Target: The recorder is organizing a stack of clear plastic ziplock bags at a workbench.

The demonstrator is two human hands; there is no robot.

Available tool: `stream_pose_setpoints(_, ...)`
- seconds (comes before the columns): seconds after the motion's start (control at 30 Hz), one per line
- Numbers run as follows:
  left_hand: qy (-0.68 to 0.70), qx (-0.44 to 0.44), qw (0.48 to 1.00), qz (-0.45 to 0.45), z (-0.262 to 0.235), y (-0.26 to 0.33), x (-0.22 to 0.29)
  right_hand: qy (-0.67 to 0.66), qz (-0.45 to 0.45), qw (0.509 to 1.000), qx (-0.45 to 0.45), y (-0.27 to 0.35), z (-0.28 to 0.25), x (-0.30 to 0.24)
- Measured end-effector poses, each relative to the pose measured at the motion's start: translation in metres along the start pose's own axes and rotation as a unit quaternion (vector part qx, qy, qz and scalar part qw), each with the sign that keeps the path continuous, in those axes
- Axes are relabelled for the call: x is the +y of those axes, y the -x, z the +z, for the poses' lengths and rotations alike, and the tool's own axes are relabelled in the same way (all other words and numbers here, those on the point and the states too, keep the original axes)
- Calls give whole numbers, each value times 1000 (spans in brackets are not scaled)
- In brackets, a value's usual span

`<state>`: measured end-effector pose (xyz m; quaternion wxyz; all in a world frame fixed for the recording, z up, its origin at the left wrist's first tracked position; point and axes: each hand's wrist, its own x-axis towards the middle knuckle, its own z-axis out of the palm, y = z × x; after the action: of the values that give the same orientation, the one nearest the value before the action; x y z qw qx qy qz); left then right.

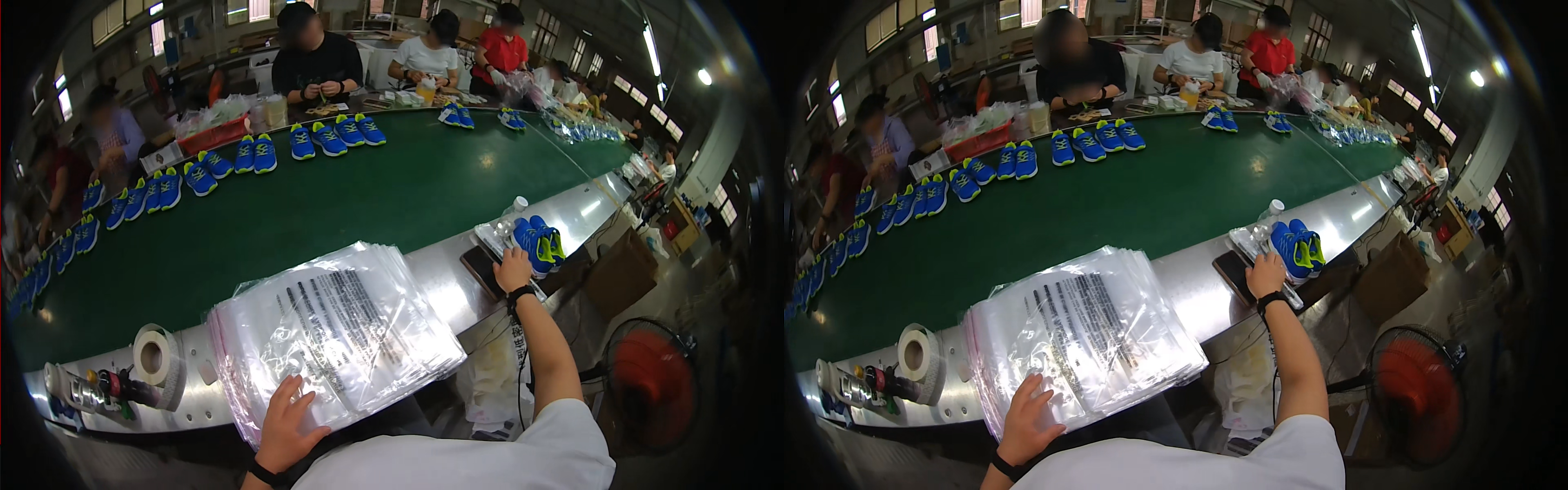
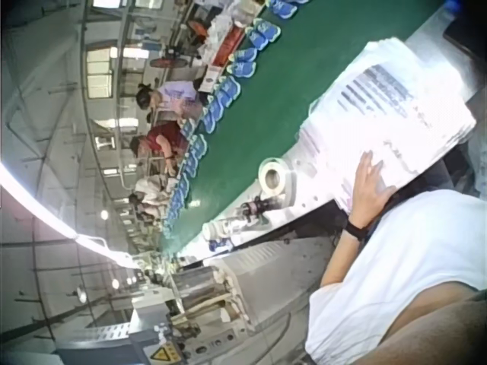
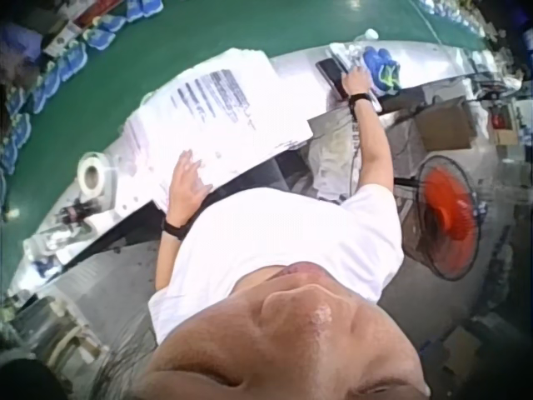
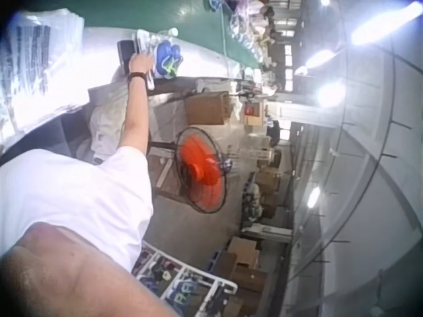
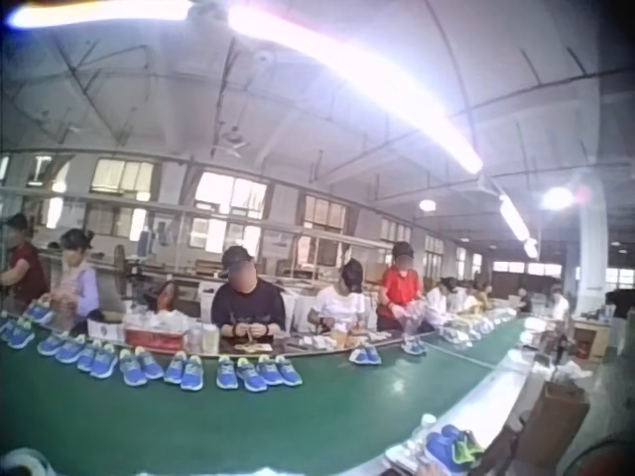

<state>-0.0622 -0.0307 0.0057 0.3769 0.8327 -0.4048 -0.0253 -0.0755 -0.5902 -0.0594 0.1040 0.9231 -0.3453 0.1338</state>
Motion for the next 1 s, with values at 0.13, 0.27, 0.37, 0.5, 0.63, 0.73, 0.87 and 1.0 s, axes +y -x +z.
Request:
stream_pose_setpoints(0.13,-20,37,998,-38,-5,11,3,-22,-66,996,-58,7,3,-5)
stream_pose_setpoints(0.27,-28,101,992,-65,-8,23,-4,-8,-128,986,-106,16,22,-12)
stream_pose_setpoints(0.37,-14,117,991,-67,-11,18,-5,15,-174,985,-9,17,34,16)
stream_pose_setpoints(0.5,-114,8,989,-90,-6,30,-13,85,-99,984,-120,27,19,16)
stream_pose_setpoints(0.63,-139,-1,985,-106,-9,44,-12,3,-122,991,-60,28,-2,-21)
stream_pose_setpoints(0.73,-137,1,985,-102,-22,47,-13,-316,-298,900,-19,75,-111,-102)
stream_pose_setpoints(0.87,-181,-79,978,-63,-26,48,-29,-201,-531,810,-149,168,-224,-222)
stream_pose_setpoints(1.0,-154,-64,986,-7,-27,42,-56,-133,-507,843,-123,194,-159,-233)
